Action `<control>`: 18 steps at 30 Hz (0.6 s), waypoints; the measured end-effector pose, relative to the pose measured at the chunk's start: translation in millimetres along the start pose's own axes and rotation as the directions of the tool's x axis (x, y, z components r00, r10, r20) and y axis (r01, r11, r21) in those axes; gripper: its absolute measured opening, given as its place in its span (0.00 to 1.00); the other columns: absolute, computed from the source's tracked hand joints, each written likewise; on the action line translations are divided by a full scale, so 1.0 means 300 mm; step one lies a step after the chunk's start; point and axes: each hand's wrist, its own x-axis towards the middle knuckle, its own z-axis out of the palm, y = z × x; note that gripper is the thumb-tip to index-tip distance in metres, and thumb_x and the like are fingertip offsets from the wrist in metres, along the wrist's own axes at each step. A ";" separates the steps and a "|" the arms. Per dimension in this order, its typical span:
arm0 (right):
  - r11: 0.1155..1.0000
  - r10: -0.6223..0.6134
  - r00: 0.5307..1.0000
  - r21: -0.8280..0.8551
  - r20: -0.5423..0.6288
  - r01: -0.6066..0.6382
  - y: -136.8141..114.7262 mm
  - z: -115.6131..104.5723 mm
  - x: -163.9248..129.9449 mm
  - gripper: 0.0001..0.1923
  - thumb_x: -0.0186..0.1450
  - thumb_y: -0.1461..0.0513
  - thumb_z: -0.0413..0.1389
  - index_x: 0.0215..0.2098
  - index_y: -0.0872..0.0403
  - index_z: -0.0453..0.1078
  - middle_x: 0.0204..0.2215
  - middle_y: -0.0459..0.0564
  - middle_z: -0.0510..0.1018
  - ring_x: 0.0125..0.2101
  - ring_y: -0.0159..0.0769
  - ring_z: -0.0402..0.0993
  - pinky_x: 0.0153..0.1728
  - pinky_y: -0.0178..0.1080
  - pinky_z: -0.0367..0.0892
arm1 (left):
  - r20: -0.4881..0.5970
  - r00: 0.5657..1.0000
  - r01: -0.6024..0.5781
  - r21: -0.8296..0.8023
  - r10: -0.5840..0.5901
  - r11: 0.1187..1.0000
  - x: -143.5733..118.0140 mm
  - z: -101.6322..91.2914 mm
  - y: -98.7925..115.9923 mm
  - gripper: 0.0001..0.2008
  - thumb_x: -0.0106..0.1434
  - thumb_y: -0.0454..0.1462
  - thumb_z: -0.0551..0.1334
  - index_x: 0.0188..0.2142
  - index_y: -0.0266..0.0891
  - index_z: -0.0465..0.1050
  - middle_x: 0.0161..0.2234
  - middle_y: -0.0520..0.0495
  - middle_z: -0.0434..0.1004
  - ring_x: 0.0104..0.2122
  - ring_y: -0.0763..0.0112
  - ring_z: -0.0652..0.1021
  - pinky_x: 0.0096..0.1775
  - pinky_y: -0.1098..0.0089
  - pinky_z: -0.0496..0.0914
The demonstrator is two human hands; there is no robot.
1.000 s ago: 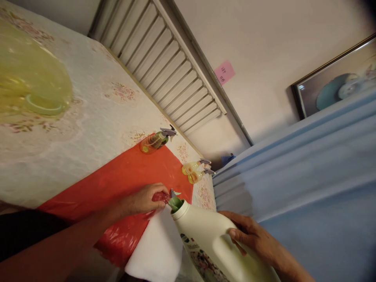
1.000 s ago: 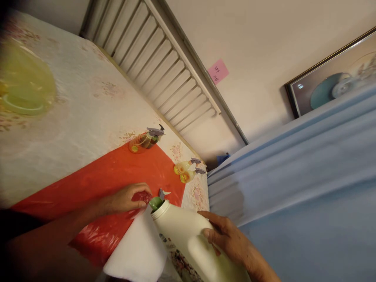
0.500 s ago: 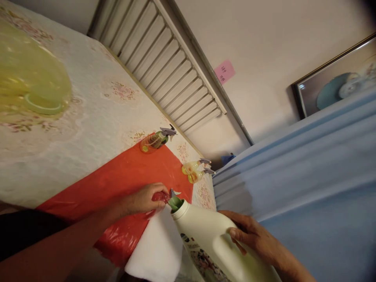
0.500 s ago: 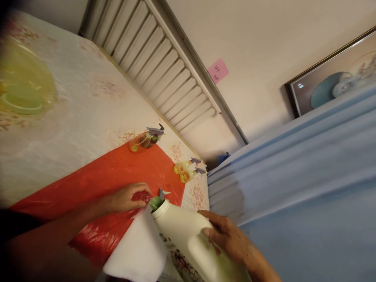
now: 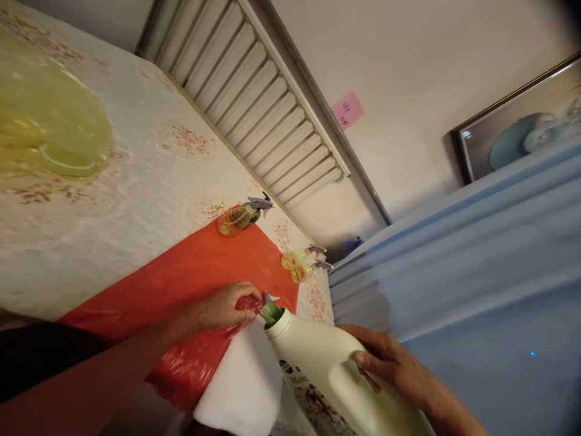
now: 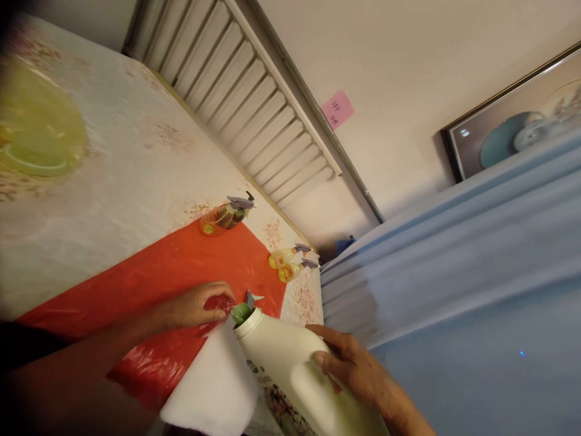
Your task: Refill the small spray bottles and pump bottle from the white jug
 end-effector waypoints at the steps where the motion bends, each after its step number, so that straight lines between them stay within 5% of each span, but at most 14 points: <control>1: 1.000 0.005 1.000 -0.005 -0.007 -0.005 0.001 0.000 0.000 0.31 0.66 0.46 0.54 0.60 0.55 0.66 0.32 0.49 0.74 0.22 0.28 0.61 0.22 0.32 0.58 | -0.003 1.000 -0.001 -0.001 0.001 1.000 0.000 0.000 0.000 0.11 0.54 0.36 0.61 0.38 0.41 0.74 0.38 0.50 0.76 0.41 0.64 0.76 0.45 0.68 0.68; 18: 1.000 0.008 1.000 -0.012 -0.007 -0.009 -0.011 0.002 -0.004 0.31 0.66 0.46 0.54 0.60 0.55 0.66 0.30 0.48 0.74 0.22 0.28 0.60 0.22 0.33 0.57 | -0.010 1.000 -0.016 -0.008 0.016 1.000 -0.003 -0.001 -0.001 0.10 0.54 0.36 0.61 0.38 0.41 0.74 0.38 0.51 0.76 0.40 0.65 0.76 0.45 0.68 0.69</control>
